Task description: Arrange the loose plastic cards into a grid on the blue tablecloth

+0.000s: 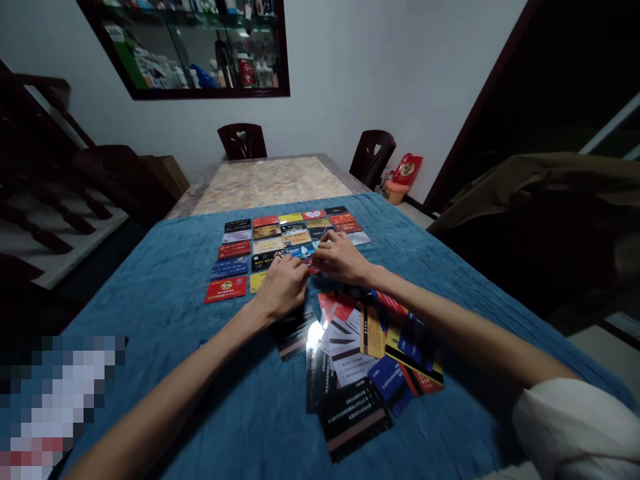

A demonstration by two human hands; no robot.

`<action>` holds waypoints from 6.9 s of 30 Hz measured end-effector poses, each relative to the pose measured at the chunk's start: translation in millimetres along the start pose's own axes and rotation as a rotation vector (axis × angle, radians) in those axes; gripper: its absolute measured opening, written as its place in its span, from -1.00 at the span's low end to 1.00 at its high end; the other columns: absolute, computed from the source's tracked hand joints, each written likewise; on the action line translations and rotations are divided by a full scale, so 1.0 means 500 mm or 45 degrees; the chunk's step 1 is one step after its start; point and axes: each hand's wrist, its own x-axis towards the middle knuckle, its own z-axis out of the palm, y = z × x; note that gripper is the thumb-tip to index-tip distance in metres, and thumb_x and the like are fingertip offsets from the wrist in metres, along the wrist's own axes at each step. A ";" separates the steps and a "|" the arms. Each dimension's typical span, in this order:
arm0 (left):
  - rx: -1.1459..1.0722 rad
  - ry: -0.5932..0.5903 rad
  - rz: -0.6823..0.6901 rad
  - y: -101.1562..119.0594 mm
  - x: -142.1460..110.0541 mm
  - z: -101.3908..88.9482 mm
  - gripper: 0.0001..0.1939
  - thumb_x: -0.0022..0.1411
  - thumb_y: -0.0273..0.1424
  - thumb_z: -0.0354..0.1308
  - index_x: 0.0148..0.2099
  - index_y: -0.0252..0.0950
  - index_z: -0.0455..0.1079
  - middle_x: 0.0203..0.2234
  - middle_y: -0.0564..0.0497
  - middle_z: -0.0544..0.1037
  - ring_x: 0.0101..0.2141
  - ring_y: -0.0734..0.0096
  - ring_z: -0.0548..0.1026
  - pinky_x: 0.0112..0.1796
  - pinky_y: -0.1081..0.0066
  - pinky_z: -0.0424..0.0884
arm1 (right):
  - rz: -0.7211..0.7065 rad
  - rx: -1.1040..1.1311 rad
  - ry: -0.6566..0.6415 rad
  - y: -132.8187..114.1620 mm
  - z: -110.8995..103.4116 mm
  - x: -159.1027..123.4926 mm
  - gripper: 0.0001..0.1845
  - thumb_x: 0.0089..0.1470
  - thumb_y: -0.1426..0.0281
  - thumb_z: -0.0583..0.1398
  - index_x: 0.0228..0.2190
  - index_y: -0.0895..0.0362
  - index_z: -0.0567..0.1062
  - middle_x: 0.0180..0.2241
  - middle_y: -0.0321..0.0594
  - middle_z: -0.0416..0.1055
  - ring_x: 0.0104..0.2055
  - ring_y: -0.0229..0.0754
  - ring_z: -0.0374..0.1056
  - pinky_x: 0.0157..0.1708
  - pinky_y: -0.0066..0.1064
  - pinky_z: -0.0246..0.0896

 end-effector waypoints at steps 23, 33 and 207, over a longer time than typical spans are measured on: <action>-0.284 -0.151 0.828 0.254 0.039 0.047 -0.51 0.32 -0.08 0.06 0.20 -0.14 0.33 0.13 -0.20 0.37 0.13 -0.09 0.26 0.02 -0.10 0.25 | 0.129 0.150 0.234 0.137 0.010 -0.224 -0.85 0.22 0.39 0.17 -0.35 0.09 0.55 -0.35 -0.16 0.50 -0.07 -0.03 0.20 -0.14 -0.23 0.01; -0.276 -0.254 0.561 0.170 0.027 0.032 -0.55 0.27 -0.26 0.12 0.21 -0.06 0.35 0.19 -0.14 0.34 0.18 -0.15 0.20 0.08 -0.26 0.14 | 0.070 0.282 0.115 0.116 -0.001 -0.229 -0.83 0.21 0.35 0.18 -0.30 0.11 0.58 -0.32 -0.14 0.51 -0.09 -0.04 0.23 -0.07 -0.17 0.11; 0.055 -0.385 -0.373 -0.365 -0.132 -0.049 -0.57 0.10 -0.43 0.14 0.06 -0.29 0.39 -0.06 -0.14 0.50 -0.03 0.13 0.48 -0.01 0.30 0.40 | -0.047 0.033 -0.342 -0.181 0.080 0.288 -0.52 0.11 0.18 0.21 0.03 0.12 0.45 0.11 0.00 0.34 0.15 0.19 0.14 -0.03 -0.03 0.22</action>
